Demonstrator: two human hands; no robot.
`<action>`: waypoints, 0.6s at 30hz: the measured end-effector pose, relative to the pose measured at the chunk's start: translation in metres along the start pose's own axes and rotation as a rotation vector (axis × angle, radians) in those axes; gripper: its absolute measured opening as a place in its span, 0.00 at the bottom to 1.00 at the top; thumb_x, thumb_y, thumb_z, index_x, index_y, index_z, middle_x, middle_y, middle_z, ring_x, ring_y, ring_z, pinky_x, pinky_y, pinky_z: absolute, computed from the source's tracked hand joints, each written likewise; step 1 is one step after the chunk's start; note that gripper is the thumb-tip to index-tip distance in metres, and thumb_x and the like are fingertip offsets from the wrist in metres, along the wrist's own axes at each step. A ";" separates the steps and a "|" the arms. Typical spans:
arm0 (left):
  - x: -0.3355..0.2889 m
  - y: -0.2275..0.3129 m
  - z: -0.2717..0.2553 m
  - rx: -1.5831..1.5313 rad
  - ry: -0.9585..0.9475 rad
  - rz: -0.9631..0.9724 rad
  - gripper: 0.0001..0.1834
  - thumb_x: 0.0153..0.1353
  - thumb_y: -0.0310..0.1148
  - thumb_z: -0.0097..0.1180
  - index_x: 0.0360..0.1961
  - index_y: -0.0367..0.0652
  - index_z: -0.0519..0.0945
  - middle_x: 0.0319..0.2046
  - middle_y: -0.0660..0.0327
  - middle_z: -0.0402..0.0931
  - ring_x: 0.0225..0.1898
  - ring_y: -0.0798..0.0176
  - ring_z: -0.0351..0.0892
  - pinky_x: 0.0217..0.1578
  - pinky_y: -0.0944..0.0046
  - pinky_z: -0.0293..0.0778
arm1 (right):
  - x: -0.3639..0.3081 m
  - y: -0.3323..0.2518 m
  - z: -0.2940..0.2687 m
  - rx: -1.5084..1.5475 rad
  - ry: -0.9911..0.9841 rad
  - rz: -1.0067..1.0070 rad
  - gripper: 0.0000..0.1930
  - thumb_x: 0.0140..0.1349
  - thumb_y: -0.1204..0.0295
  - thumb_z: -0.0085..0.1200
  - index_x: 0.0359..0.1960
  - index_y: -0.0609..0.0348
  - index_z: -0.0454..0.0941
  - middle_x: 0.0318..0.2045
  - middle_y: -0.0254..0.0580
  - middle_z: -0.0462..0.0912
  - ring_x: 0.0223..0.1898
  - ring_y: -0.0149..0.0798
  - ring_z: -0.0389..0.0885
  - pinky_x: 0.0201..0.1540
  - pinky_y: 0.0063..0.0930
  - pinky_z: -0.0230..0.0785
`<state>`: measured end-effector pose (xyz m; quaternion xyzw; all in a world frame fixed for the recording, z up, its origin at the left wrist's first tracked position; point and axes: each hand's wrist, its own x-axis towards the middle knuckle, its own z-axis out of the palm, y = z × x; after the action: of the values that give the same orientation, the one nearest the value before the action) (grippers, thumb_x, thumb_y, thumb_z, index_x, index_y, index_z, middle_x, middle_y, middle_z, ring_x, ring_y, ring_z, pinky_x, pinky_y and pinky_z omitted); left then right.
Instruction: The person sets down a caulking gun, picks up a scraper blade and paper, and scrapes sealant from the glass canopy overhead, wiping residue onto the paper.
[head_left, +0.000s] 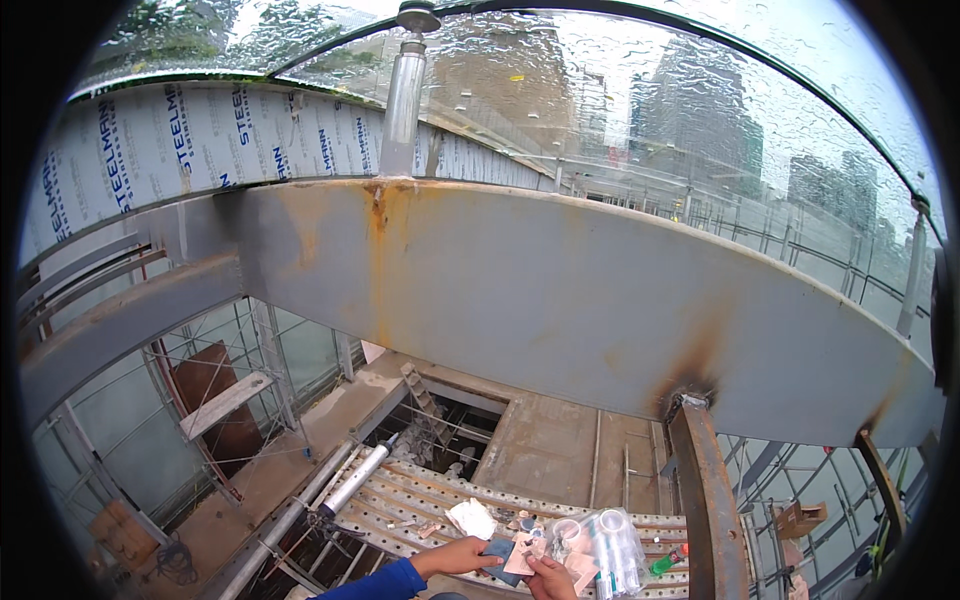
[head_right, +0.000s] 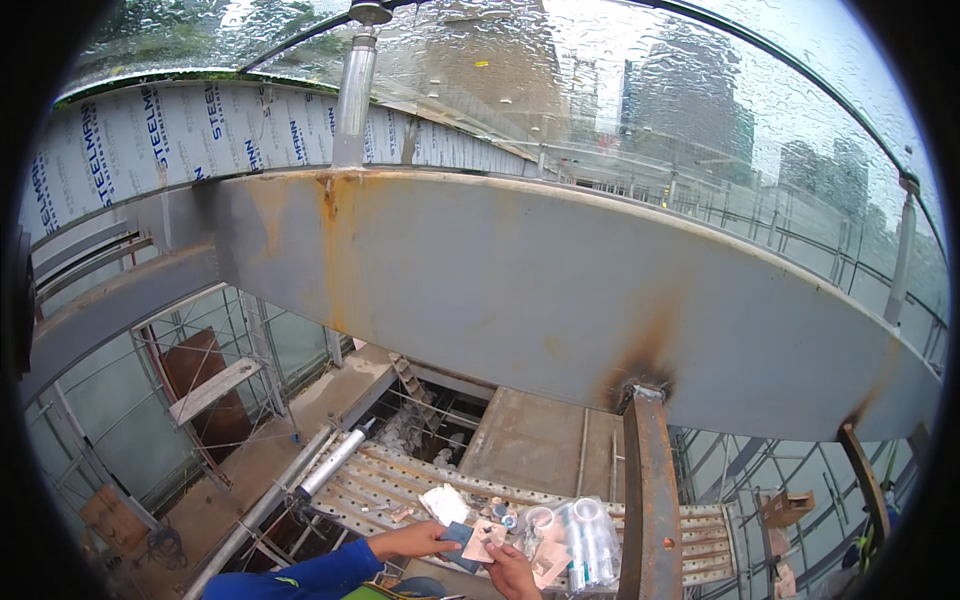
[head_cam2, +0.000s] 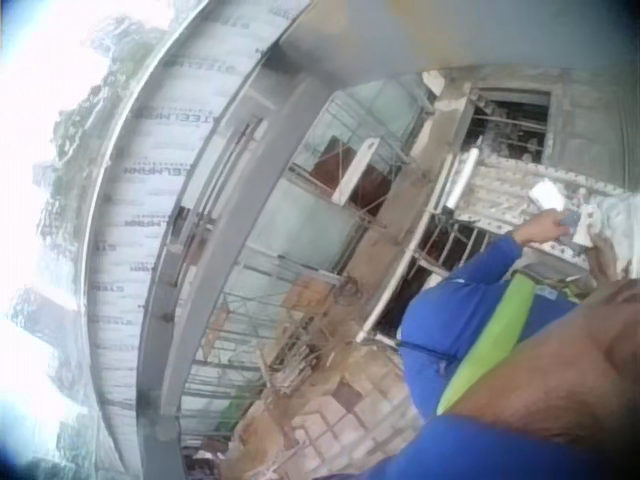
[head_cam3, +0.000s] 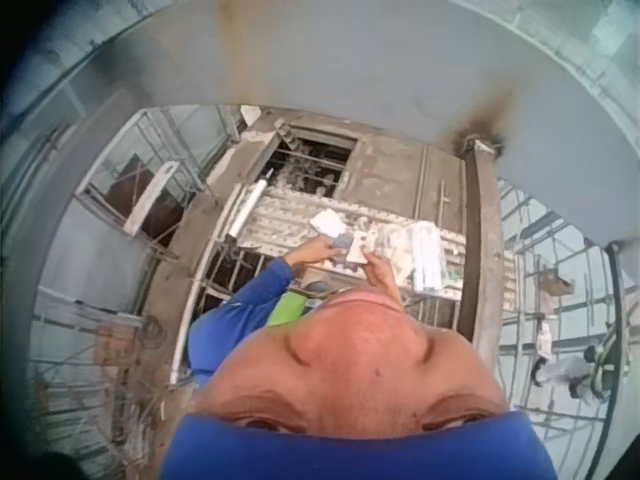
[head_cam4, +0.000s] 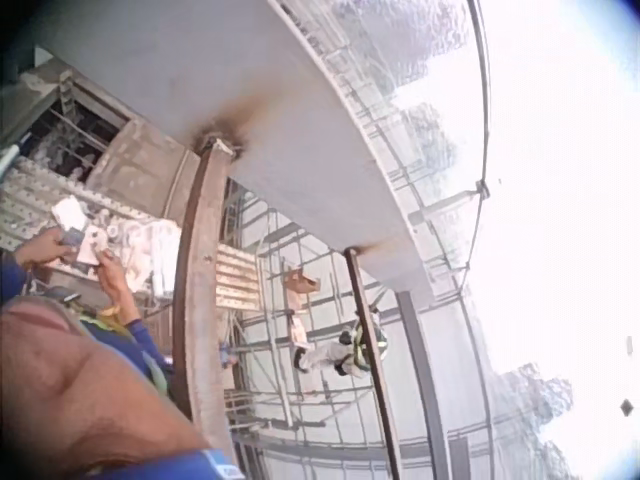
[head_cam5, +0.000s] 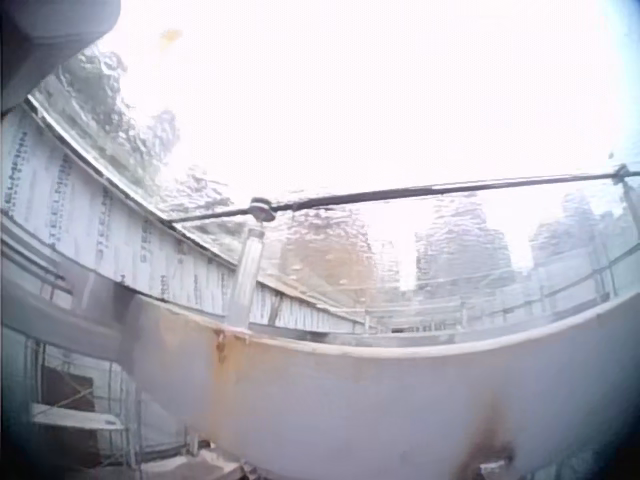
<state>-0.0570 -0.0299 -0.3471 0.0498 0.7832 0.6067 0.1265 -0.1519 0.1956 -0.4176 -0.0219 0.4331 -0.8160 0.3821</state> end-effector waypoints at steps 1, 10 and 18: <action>0.003 -0.010 -0.001 0.067 0.075 -0.028 0.19 0.71 0.43 0.52 0.45 0.36 0.82 0.32 0.65 0.82 0.31 0.74 0.76 0.34 0.68 0.77 | -0.003 -0.005 0.025 0.013 0.063 -0.067 0.09 0.64 0.68 0.60 0.39 0.60 0.79 0.28 0.35 0.80 0.30 0.32 0.76 0.35 0.28 0.69; 0.023 -0.069 0.026 -0.199 0.228 -0.102 0.20 0.70 0.44 0.55 0.49 0.36 0.82 0.34 0.65 0.83 0.30 0.73 0.80 0.33 0.70 0.79 | 0.010 0.002 -0.004 -0.247 0.195 -0.002 0.10 0.62 0.62 0.62 0.39 0.52 0.78 0.19 0.33 0.72 0.15 0.28 0.64 0.14 0.26 0.54; 0.012 -0.060 0.012 -0.171 0.114 -0.165 0.20 0.68 0.43 0.57 0.48 0.35 0.82 0.34 0.62 0.83 0.31 0.70 0.83 0.34 0.70 0.81 | 0.025 0.035 -0.029 -0.207 0.214 0.029 0.12 0.63 0.64 0.60 0.44 0.52 0.77 0.27 0.40 0.76 0.23 0.36 0.70 0.25 0.33 0.62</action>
<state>-0.0606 -0.0314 -0.4094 -0.0605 0.7358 0.6608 0.1350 -0.1588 0.1885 -0.4685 0.0321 0.5536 -0.7590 0.3413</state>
